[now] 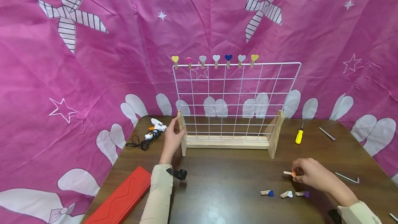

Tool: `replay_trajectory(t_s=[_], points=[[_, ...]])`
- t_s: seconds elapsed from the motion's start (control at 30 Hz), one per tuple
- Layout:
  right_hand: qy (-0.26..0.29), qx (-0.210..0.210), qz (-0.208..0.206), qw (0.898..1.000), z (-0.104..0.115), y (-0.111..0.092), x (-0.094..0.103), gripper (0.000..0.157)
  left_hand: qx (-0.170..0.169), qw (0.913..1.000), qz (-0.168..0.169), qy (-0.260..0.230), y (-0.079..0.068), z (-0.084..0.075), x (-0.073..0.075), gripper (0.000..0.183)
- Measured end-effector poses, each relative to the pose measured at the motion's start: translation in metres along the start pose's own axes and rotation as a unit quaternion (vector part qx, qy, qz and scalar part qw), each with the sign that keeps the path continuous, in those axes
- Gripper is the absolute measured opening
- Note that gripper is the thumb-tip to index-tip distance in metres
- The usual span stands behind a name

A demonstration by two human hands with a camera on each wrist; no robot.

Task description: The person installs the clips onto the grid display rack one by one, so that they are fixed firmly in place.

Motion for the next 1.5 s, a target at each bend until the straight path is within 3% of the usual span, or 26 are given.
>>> replay_trajectory(t_s=[0.3, 0.47, 0.77, 1.03, 1.3, 1.5], points=[[0.038, 0.007, -0.005, 0.999, 0.001, 0.007, -0.010, 0.030, 0.007, 0.9999, 0.000, 0.011, -0.002, 0.001, 0.000, 0.053], [0.034, 0.015, -0.031, 0.999, 0.005, 0.013, 0.000, 0.034, 0.005, 1.0000, -0.002, 0.008, -0.003, 0.001, 0.001, 0.052], [0.055, 0.080, -0.056, 0.994, 0.027, 0.031, 0.018, 0.040, 0.001, 0.9998, 0.010, -0.015, -0.003, 0.001, 0.002, 0.054], [0.057, 0.126, -0.040, 0.990, 0.047, 0.047, 0.023, 0.040, -0.010, 0.9997, 0.011, -0.018, -0.001, 0.001, -0.001, 0.055], [-0.027, 0.154, -0.061, 0.986, 0.064, 0.059, 0.058, 0.043, -0.014, 0.9998, 0.003, -0.013, -0.005, 0.002, -0.003, 0.055], [-0.083, 0.168, -0.078, 0.979, 0.081, 0.079, 0.103, 0.039, -0.037, 0.9992, 0.009, -0.015, -0.019, -0.024, 0.002, 0.053]])
Point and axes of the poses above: each hand's wrist, its own y-axis towards the middle knuckle, its own x-axis out of the back of the hand, z = x × y, the point moved 10 cm from there along y, towards the middle knuckle, and after that the axes turned 14 degrees about x, right-handed, at the moved point
